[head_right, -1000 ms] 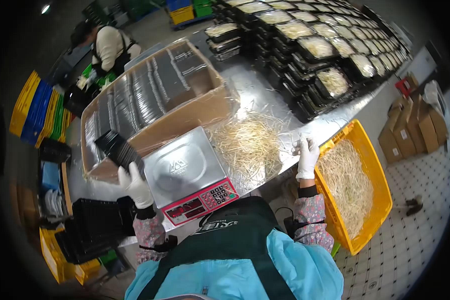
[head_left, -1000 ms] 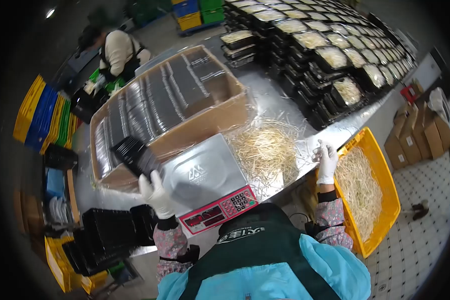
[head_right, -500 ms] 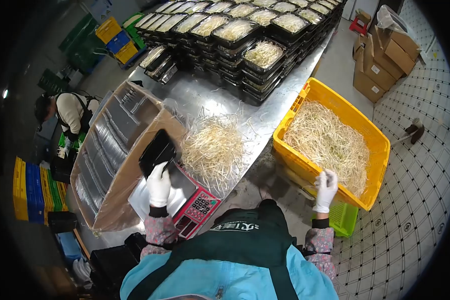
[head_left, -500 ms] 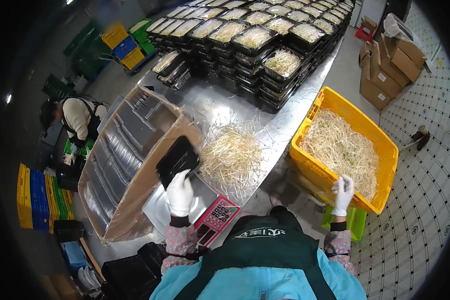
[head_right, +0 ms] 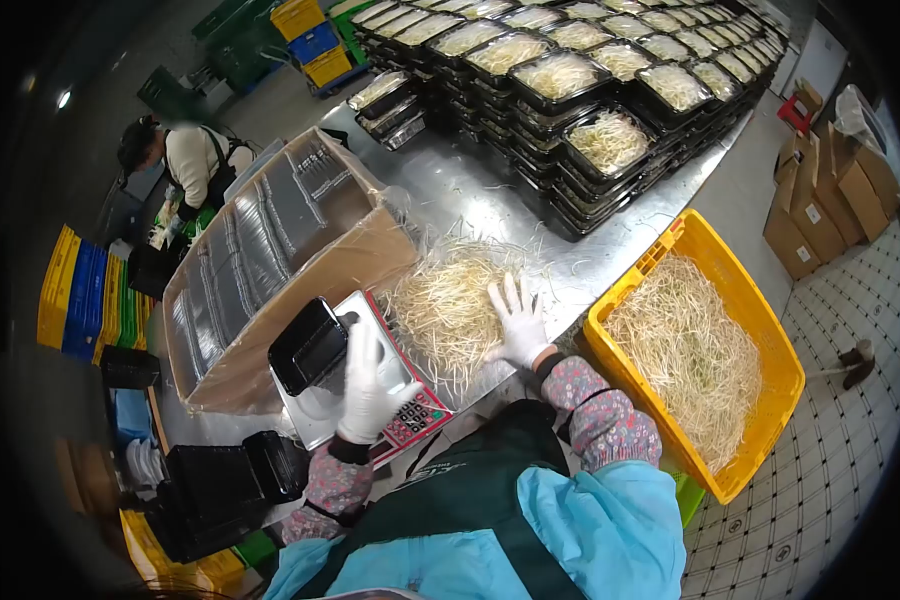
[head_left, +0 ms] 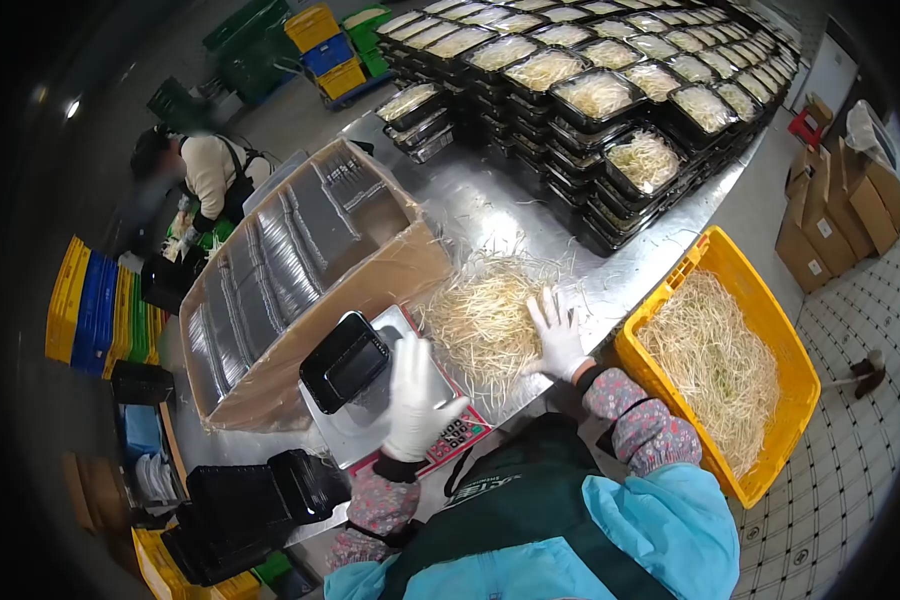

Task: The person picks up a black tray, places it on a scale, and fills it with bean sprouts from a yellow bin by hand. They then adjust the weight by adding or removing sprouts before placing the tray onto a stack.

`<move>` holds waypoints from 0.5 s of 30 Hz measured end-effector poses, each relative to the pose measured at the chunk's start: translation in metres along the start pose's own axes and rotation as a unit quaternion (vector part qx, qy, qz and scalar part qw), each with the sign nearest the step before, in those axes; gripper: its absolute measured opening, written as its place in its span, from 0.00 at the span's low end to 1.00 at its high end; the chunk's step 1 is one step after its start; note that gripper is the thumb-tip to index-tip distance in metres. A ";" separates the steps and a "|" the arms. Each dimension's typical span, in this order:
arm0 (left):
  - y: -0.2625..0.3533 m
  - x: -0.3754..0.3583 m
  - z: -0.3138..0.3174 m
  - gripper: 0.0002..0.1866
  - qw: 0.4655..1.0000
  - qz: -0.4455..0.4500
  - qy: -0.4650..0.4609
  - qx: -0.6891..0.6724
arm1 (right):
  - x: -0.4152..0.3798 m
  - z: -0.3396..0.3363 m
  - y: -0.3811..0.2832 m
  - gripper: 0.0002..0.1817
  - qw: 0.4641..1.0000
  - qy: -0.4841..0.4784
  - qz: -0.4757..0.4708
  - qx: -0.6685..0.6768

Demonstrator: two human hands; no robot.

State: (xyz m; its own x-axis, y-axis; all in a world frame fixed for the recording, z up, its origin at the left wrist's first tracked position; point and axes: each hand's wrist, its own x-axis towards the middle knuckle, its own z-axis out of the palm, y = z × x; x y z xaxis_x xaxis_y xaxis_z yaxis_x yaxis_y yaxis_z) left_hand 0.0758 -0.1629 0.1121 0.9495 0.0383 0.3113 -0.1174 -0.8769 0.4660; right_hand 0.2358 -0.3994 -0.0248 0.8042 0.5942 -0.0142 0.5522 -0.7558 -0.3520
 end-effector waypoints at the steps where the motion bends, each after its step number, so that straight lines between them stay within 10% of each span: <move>1: 0.016 0.006 0.012 0.60 0.999 0.009 -0.040 -0.012 | 0.017 -0.012 0.006 0.80 1.000 -0.017 0.001 -0.026; 11: -0.026 0.131 0.139 0.77 0.930 -0.143 -0.276 0.195 | 0.143 -0.030 0.035 0.78 0.955 -0.220 -0.165 -0.108; 15: -0.065 0.142 0.159 0.77 0.940 -0.156 -0.276 0.126 | 0.157 -0.012 0.045 0.52 0.962 -0.190 -0.191 -0.039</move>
State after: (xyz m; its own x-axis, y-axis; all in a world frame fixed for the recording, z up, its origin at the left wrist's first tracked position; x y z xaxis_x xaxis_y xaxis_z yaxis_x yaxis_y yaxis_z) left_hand 0.2642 -0.1767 -0.0052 0.9404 0.1194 -0.3186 0.1992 -0.9523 0.2311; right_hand 0.3894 -0.3435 -0.0313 0.4090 0.8790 -0.2453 0.8183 -0.4722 -0.3278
